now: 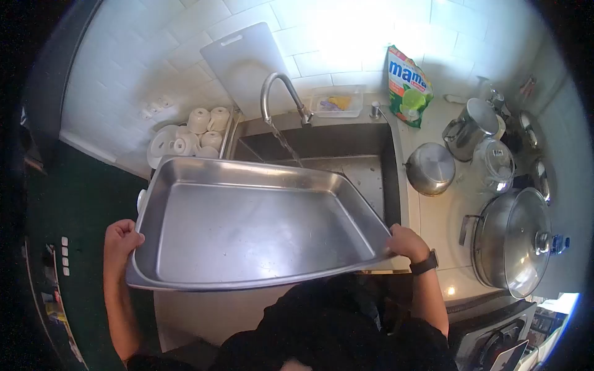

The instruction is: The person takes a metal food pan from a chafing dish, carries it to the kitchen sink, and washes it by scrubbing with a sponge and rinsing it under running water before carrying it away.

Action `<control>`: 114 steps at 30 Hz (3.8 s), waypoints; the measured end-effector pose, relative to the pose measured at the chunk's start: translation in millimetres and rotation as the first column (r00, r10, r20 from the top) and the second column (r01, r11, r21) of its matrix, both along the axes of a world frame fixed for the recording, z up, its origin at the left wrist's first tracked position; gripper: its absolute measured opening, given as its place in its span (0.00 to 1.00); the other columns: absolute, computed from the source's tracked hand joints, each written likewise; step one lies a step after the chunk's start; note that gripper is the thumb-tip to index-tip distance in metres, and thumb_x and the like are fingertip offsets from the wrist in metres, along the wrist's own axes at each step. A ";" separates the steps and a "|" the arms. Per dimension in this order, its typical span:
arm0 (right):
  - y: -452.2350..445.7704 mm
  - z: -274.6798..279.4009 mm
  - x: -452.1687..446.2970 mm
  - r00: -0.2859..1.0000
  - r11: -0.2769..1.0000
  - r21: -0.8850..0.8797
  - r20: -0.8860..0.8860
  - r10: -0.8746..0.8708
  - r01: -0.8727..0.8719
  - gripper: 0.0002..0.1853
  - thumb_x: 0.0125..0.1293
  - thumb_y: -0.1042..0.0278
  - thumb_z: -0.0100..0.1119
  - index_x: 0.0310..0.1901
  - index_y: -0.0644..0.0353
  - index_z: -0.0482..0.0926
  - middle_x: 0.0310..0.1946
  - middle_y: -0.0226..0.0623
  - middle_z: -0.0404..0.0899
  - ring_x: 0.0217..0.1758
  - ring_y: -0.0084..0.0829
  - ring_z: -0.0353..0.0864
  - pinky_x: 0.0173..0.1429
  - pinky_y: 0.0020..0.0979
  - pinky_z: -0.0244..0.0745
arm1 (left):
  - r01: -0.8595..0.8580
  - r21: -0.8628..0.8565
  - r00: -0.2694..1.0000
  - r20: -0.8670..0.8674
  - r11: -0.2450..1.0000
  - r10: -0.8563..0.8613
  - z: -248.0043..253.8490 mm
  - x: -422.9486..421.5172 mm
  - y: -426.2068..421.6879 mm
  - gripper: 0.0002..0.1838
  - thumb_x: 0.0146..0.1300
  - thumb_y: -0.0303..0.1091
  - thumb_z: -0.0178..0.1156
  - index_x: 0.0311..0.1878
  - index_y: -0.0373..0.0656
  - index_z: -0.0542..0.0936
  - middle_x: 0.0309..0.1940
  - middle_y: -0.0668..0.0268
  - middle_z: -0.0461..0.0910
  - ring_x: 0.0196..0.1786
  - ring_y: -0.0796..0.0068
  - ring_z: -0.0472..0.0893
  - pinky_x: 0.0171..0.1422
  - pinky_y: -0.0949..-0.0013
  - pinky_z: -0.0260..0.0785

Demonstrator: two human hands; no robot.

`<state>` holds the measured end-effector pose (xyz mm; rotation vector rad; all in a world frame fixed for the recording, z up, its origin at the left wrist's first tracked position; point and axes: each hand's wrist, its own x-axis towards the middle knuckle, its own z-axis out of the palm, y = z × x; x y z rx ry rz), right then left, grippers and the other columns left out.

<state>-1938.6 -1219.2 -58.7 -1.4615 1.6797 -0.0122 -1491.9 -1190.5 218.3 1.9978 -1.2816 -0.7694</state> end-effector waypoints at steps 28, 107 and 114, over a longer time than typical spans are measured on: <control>-323.0 -64.5 200.4 0.917 0.364 -0.905 -0.065 0.395 -0.221 0.15 0.53 0.63 0.45 0.37 0.67 0.71 0.47 0.62 0.66 0.51 0.53 0.66 0.57 0.42 0.58 | -0.098 -0.125 0.979 -0.190 0.987 0.073 -45.3 6.8 59.8 0.10 0.40 0.20 0.54 0.18 0.44 0.63 0.14 0.77 0.65 0.16 0.93 0.61 0.20 0.85 0.48; -168.4 10.8 79.9 0.786 0.942 -0.306 0.546 0.290 -0.136 0.09 0.54 0.69 0.53 0.37 0.57 0.70 0.30 0.31 0.73 0.27 0.19 0.70 0.26 0.20 0.68 | -0.241 -0.153 0.908 -0.385 0.958 0.166 -169.5 10.7 157.7 0.14 0.43 0.26 0.60 0.19 0.45 0.62 0.16 0.77 0.64 0.21 0.91 0.61 0.25 0.83 0.52; 11.8 17.8 111.8 0.961 0.827 -0.533 0.090 0.263 -0.177 0.08 0.50 0.73 0.53 0.34 0.61 0.73 0.30 0.44 0.74 0.35 0.43 0.74 0.39 0.36 0.68 | -0.242 -0.197 0.862 -0.493 0.950 0.118 -193.6 5.3 171.2 0.11 0.44 0.21 0.58 0.18 0.43 0.64 0.17 0.76 0.67 0.20 0.90 0.64 0.25 0.83 0.55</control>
